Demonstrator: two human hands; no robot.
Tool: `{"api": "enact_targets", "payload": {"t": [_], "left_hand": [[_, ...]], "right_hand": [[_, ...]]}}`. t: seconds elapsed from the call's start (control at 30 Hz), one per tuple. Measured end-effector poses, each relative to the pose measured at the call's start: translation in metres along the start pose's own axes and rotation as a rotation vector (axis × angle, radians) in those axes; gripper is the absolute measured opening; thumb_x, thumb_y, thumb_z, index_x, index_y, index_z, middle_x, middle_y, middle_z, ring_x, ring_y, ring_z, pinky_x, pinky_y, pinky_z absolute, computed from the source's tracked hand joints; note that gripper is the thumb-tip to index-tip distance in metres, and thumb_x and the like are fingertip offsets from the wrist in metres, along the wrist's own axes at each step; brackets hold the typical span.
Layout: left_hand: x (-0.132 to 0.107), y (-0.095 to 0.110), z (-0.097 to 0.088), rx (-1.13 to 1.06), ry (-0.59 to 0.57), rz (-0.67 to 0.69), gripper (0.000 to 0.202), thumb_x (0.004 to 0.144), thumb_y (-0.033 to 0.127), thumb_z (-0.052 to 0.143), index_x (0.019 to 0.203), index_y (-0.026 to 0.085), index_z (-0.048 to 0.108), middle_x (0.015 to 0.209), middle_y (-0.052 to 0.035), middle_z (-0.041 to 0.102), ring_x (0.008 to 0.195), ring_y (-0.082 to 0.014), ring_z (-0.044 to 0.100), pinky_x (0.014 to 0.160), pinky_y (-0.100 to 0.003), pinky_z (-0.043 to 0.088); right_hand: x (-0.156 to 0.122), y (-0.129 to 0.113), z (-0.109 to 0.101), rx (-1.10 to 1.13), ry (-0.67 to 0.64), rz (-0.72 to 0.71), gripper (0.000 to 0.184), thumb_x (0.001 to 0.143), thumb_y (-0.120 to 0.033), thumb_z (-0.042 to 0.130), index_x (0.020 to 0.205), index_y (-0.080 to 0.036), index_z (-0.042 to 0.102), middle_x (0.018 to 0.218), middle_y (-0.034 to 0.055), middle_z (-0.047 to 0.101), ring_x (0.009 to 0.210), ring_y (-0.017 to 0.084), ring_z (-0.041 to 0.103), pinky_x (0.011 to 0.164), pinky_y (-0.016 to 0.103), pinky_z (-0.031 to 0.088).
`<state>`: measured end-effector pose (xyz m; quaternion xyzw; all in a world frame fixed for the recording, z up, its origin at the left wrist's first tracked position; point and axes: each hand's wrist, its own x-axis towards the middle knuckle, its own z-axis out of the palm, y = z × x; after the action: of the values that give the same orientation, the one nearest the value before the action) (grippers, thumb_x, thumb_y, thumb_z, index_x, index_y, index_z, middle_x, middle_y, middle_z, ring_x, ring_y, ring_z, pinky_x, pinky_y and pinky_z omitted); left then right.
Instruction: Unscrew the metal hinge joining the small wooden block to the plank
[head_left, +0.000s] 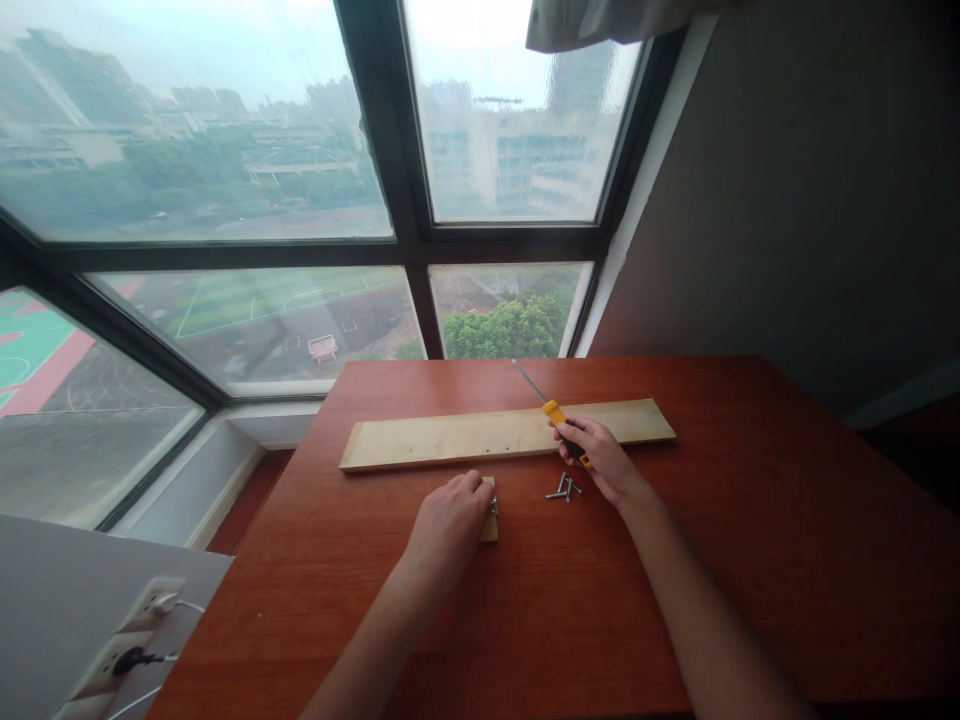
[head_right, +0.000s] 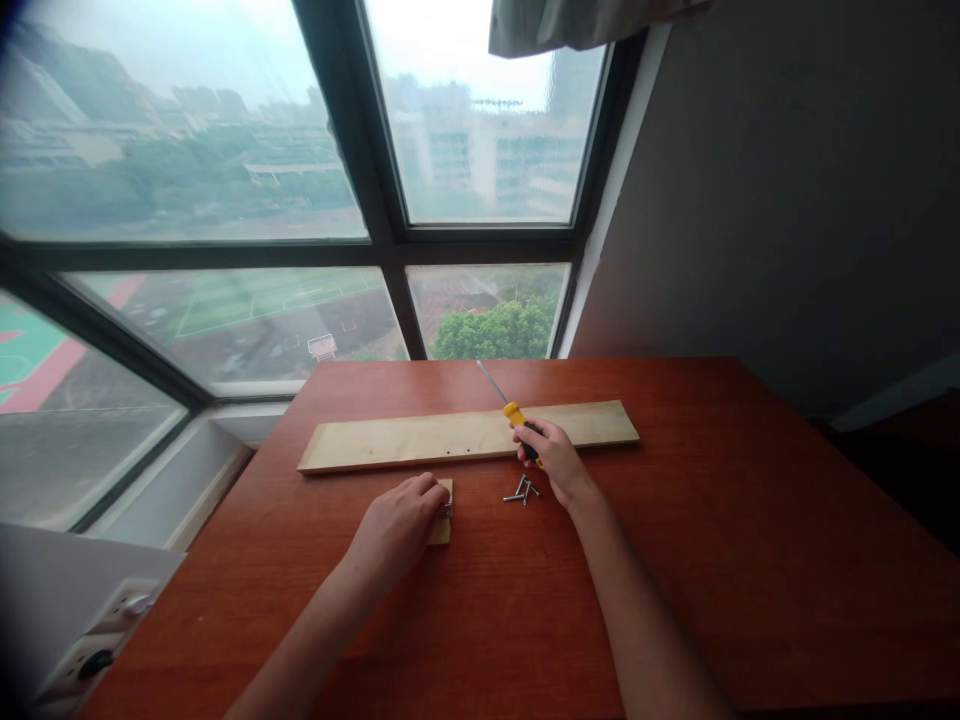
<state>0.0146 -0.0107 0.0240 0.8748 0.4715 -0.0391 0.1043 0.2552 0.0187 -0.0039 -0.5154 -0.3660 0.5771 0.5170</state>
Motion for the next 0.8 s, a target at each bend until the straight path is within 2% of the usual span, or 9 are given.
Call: {"api": "enact_targets", "payload": {"t": [0.23,0.37,0.57,0.8], "left_hand": [[0.006,0.006,-0.001,0.002,-0.003,0.059,0.014,0.088,0.011,0.048,0.092,0.021,0.058,0.1,-0.0069,0.061,0.091,-0.0214,0.06,0.075,-0.03,0.045],[0.009,0.009,-0.002,-0.006,-0.011,0.077,0.013,0.091,0.018,0.045,0.09,0.021,0.058,0.099,-0.0069,0.06,0.088,-0.0205,0.06,0.073,-0.03,0.046],[0.012,0.01,-0.003,-0.013,-0.02,0.057,0.012,0.088,0.029,0.055,0.096,0.02,0.058,0.105,-0.008,0.058,0.095,-0.0219,0.059,0.076,-0.03,0.048],[0.014,0.007,-0.001,-0.036,-0.025,0.005,0.017,0.086,0.031,0.058,0.098,0.02,0.056,0.107,-0.0082,0.056,0.101,-0.0237,0.058,0.082,-0.033,0.048]], "right_hand": [[0.001,0.0,0.0,-0.001,-0.001,-0.003,0.032,0.071,-0.042,0.072,0.087,-0.016,0.066,0.08,0.0012,0.058,0.059,0.009,0.05,0.048,0.023,0.033],[0.001,0.001,0.0,0.0,-0.001,-0.005,0.032,0.07,-0.043,0.073,0.086,-0.016,0.065,0.079,0.0013,0.058,0.059,0.009,0.05,0.048,0.023,0.033],[0.001,0.0,0.0,0.001,-0.002,-0.002,0.031,0.07,-0.043,0.073,0.083,-0.017,0.064,0.079,0.0012,0.059,0.058,0.01,0.05,0.049,0.024,0.033],[0.001,0.0,0.001,-0.001,-0.002,0.004,0.032,0.069,-0.043,0.073,0.084,-0.017,0.064,0.08,0.0014,0.059,0.058,0.01,0.05,0.049,0.024,0.034]]}}
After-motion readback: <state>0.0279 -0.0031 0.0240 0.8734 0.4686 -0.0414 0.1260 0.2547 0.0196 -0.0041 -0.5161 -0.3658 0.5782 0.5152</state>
